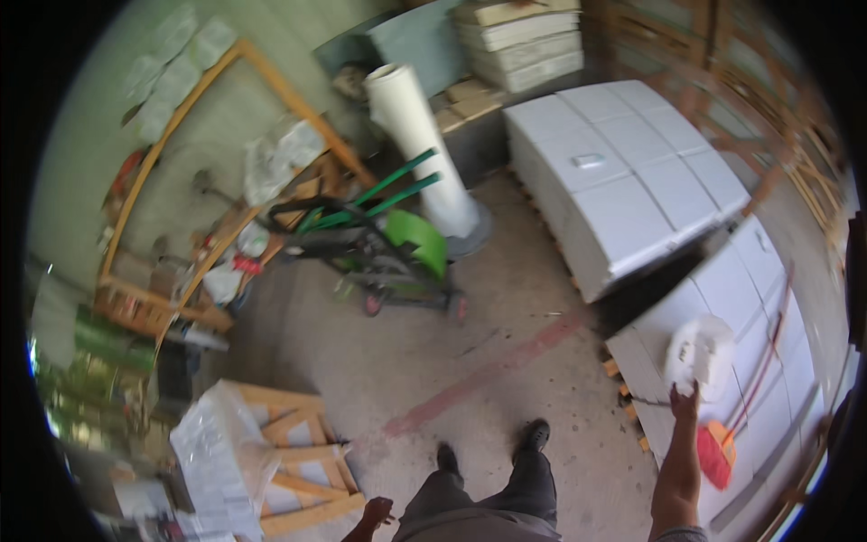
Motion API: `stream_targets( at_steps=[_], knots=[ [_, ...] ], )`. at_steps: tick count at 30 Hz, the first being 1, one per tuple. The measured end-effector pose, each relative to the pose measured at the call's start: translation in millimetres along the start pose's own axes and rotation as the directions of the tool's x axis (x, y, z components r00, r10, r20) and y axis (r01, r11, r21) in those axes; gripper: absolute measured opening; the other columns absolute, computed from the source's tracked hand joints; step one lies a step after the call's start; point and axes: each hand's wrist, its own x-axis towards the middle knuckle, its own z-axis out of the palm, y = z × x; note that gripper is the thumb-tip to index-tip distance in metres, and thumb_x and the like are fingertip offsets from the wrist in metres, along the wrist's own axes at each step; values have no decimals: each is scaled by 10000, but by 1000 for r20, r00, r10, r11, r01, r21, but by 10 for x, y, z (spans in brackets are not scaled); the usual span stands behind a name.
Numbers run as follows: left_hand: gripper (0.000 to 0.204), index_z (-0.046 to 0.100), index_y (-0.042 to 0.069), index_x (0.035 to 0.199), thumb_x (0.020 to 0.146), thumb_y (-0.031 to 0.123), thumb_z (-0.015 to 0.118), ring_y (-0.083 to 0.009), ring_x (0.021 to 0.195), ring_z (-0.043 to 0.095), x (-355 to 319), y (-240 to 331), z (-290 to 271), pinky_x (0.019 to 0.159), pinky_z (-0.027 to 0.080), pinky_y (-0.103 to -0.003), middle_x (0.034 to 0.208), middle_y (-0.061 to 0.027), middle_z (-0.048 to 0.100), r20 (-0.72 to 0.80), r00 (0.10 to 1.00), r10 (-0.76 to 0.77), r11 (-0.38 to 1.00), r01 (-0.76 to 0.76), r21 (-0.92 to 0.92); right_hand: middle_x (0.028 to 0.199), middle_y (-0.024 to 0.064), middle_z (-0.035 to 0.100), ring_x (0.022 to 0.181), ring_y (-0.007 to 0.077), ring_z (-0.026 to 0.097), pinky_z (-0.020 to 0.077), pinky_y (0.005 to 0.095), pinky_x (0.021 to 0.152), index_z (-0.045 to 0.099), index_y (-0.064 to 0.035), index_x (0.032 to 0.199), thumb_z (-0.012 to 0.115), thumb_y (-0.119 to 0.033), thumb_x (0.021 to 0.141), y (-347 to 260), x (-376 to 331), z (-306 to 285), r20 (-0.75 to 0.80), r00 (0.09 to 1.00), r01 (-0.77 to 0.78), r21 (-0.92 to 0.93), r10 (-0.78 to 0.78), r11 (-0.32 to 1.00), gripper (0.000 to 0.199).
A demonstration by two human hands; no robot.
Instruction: The person repeatedly picks small white labels from a container and places them on a pallet of shrink-wrapped white rectangular blocks. The person then walks to a shelf, picks up a red tape dispenser, and returns to the pallet to continue handling the plastic wrap.
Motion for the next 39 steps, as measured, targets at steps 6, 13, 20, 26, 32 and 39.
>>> stream_targets(
  at_steps=[6, 13, 20, 26, 32, 39],
  knots=[
    [283, 568, 13, 1063, 954, 241, 440, -291, 728, 712, -897, -140, 343, 526, 575, -396, 894, -152, 628, -118, 977, -176, 984, 175, -15, 1168, 134, 523, 994, 254, 581, 498, 364, 788, 361, -250, 1444, 470, -350, 966, -872, 20, 571, 421, 449, -805, 574, 788, 151, 500],
    [277, 592, -20, 908, 967, 192, 422, -281, 705, 721, -341, 5, 254, 517, 584, -371, 864, -179, 660, -27, 999, 19, 985, -14, 175, 996, 99, 634, 894, 329, 643, 551, 432, 688, 552, -111, 1220, 462, -426, 905, -802, -1440, 1844, 939, 32, -922, 160, -342, 352, 454],
    [275, 617, 2, 817, 931, 160, 422, -253, 572, 695, 476, 111, -467, 463, 560, -352, 694, -155, 663, -122, 957, 262, 960, -246, 134, 1106, 255, 621, 861, 418, 677, 567, 465, 660, 512, 65, 1190, 445, -181, 929, -3082, -2806, 2783, 986, 27, -639, -109, 164, 761, 365],
    [280, 603, -17, 854, 942, 173, 417, -232, 569, 694, 1146, 115, -1504, 472, 554, -353, 733, -141, 668, -253, 856, 451, 892, -422, 164, 811, 112, 636, 714, 310, 611, 486, 444, 646, 609, -115, 793, 589, -332, 840, -4149, -2779, 3319, 973, 182, -57, 153, -140, 987, 222],
    [320, 617, -3, 890, 936, 260, 441, -246, 604, 703, 1399, 265, -2255, 486, 549, -371, 756, -151, 696, -234, 965, 117, 898, -204, -390, 608, 60, 563, 549, 224, 518, 436, 386, 535, 539, -123, 651, 625, -295, 847, -4851, -2633, 3899, 983, 151, -17, 108, -104, 994, 275],
    [314, 582, -9, 1023, 917, 275, 499, -328, 760, 709, 1549, 227, -2308, 534, 572, -410, 863, -149, 634, -104, 985, -139, 815, 54, -577, 711, 89, 532, 623, 244, 503, 435, 403, 598, 500, -103, 722, 528, -303, 865, -5562, -2514, 5464, 982, -27, -161, -191, 189, 968, 248]
  ],
)
